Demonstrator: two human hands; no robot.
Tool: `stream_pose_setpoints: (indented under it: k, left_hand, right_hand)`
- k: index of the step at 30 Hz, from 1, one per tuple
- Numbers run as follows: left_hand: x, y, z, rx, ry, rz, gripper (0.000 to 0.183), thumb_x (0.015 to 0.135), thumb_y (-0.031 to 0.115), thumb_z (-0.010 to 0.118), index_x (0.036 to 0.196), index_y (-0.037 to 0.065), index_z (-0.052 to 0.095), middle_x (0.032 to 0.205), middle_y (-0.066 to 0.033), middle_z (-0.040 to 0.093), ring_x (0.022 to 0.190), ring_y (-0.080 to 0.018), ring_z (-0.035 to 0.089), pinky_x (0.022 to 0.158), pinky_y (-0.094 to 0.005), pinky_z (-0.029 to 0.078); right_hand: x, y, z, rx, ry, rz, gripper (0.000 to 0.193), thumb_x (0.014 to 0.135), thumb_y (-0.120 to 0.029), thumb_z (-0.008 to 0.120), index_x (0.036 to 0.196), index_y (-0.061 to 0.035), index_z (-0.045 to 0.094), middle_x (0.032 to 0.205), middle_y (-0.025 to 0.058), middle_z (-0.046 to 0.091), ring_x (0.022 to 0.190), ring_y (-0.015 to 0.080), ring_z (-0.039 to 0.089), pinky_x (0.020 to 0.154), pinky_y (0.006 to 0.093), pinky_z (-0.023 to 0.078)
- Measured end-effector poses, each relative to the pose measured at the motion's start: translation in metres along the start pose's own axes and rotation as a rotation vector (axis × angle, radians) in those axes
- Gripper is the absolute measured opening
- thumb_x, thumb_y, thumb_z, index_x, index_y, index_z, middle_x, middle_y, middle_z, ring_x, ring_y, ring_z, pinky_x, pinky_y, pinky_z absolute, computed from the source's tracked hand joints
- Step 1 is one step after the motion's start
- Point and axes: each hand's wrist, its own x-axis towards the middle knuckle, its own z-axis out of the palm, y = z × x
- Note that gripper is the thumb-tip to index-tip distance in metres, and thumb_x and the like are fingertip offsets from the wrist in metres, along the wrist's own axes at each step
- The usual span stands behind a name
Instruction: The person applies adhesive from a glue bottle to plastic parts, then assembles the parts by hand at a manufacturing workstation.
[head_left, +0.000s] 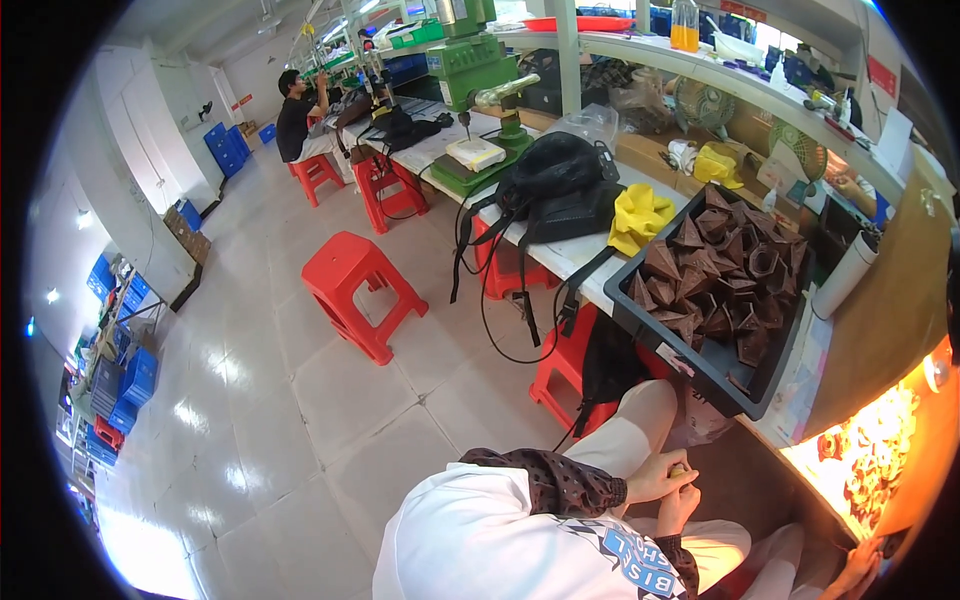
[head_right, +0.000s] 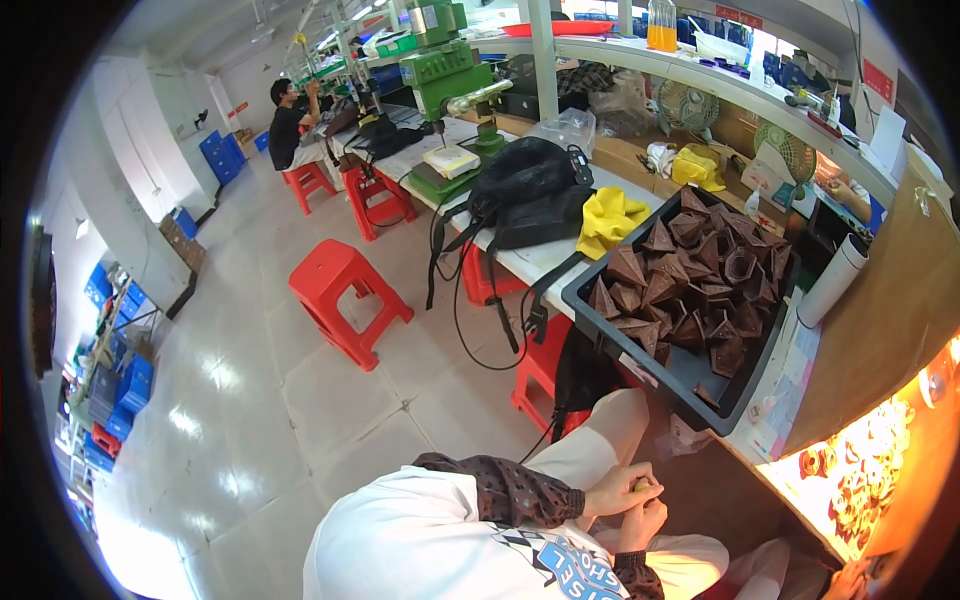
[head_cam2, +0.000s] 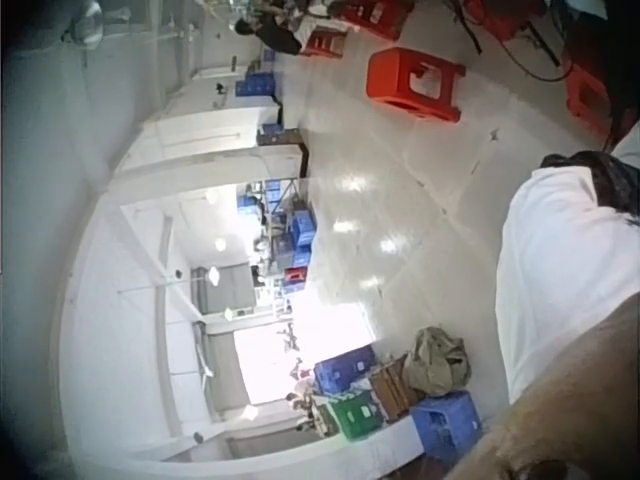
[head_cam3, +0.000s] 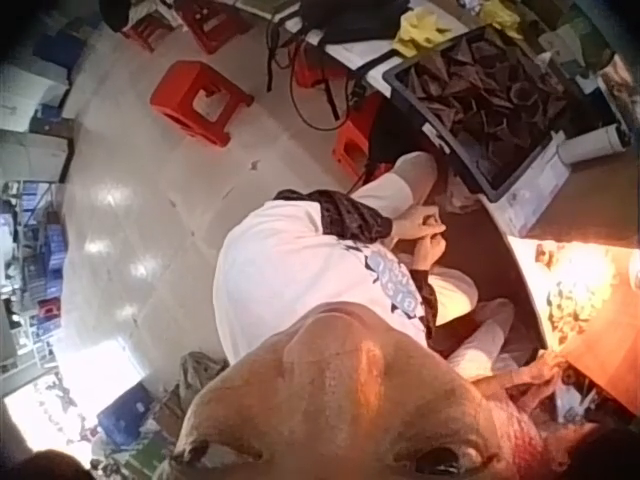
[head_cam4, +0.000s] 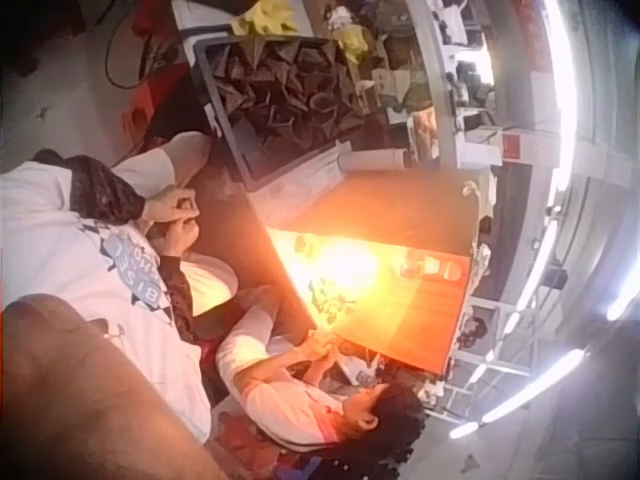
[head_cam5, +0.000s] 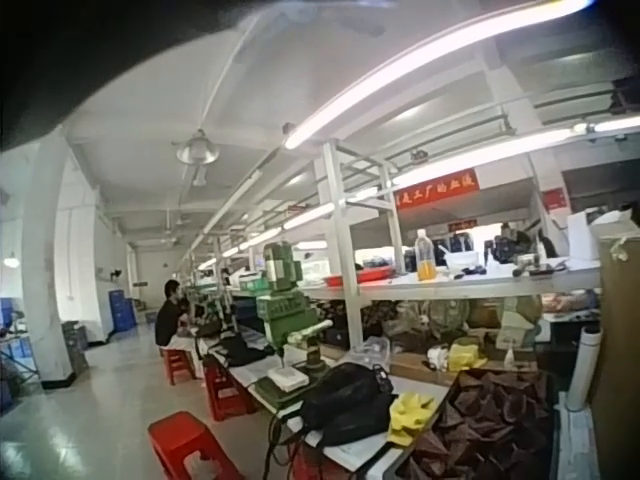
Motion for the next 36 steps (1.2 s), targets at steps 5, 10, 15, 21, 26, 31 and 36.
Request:
stream_pose_setpoints:
  k: [5,10,15,21,26,31,36]
  left_hand:
    - [0.003,-0.006,-0.003,0.021,0.017,0.042,0.027,0.087,0.028,0.062,0.081,0.003,0.054,0.064,-0.0051,0.057,0.061,-0.0117,0.056,0.054,-0.0270,0.043]
    - [0.011,-0.009,-0.008,-0.227,-0.150,-0.184,0.033,0.088,0.035,0.060,0.081,0.005,0.048,0.059,0.0001,0.048,0.054,-0.0058,0.045,0.047,-0.0226,0.036]
    - [0.011,-0.025,-0.005,-0.123,-0.177,-0.188,0.030,0.090,0.034,0.057,0.087,0.005,0.051,0.070,-0.0017,0.052,0.064,-0.0062,0.047,0.054,-0.0224,0.039]
    - [0.019,-0.017,-0.012,-0.498,-0.403,-0.349,0.025,0.093,0.028,0.053,0.100,0.004,0.051,0.084,-0.0011,0.055,0.082,-0.0084,0.054,0.071,-0.0216,0.045]
    - [0.024,-0.029,-0.006,-0.235,-0.370,0.035,0.020,0.092,0.022,0.053,0.099,0.004,0.057,0.087,-0.0043,0.057,0.090,-0.0137,0.055,0.079,-0.0281,0.045]
    - [0.009,-0.017,-0.022,-0.272,-0.347,-0.334,0.026,0.097,0.022,0.038,0.105,0.003,0.055,0.102,-0.0082,0.057,0.099,-0.0161,0.054,0.088,-0.0298,0.043]
    - [0.022,-0.022,-0.011,-0.817,-0.332,-0.648,0.036,0.100,0.031,0.034,0.111,0.001,0.051,0.109,-0.0108,0.058,0.104,-0.0197,0.055,0.093,-0.0327,0.043]
  right_hand:
    - [0.003,-0.002,-0.002,0.251,-0.089,0.274,0.041,0.093,-0.032,0.049,0.068,0.0002,0.058,0.054,0.0000,0.049,0.044,0.0066,0.043,0.039,0.0209,0.028]
    - [0.006,-0.020,-0.010,0.264,-0.167,0.464,0.043,0.093,-0.035,0.048,0.064,-0.0041,0.053,0.053,-0.0013,0.046,0.041,0.0052,0.040,0.035,0.0202,0.025]
    - [0.006,-0.011,-0.013,0.409,-0.205,0.609,0.041,0.093,-0.034,0.050,0.065,-0.0048,0.053,0.053,-0.0021,0.046,0.041,0.0048,0.040,0.035,0.0199,0.025]
    - [-0.006,-0.020,-0.032,0.620,-0.280,0.643,0.026,0.093,-0.030,0.054,0.078,-0.0083,0.053,0.064,-0.0051,0.046,0.048,0.0014,0.034,0.042,0.0169,0.025]
    - [-0.010,-0.017,-0.025,0.352,-0.204,0.248,0.018,0.089,-0.017,0.054,0.093,-0.0034,0.064,0.077,0.0016,0.061,0.068,0.0105,0.056,0.059,0.0281,0.046]
    - [-0.012,-0.017,-0.013,-0.070,-0.251,0.248,0.025,0.085,-0.021,0.052,0.082,0.0021,0.060,0.066,0.0139,0.060,0.060,0.0211,0.059,0.059,0.0362,0.046]
    - [-0.018,-0.026,-0.031,0.125,-0.172,0.368,0.036,0.080,-0.028,0.065,0.084,0.0066,0.056,0.071,0.0136,0.060,0.065,0.0176,0.059,0.060,0.0324,0.047]
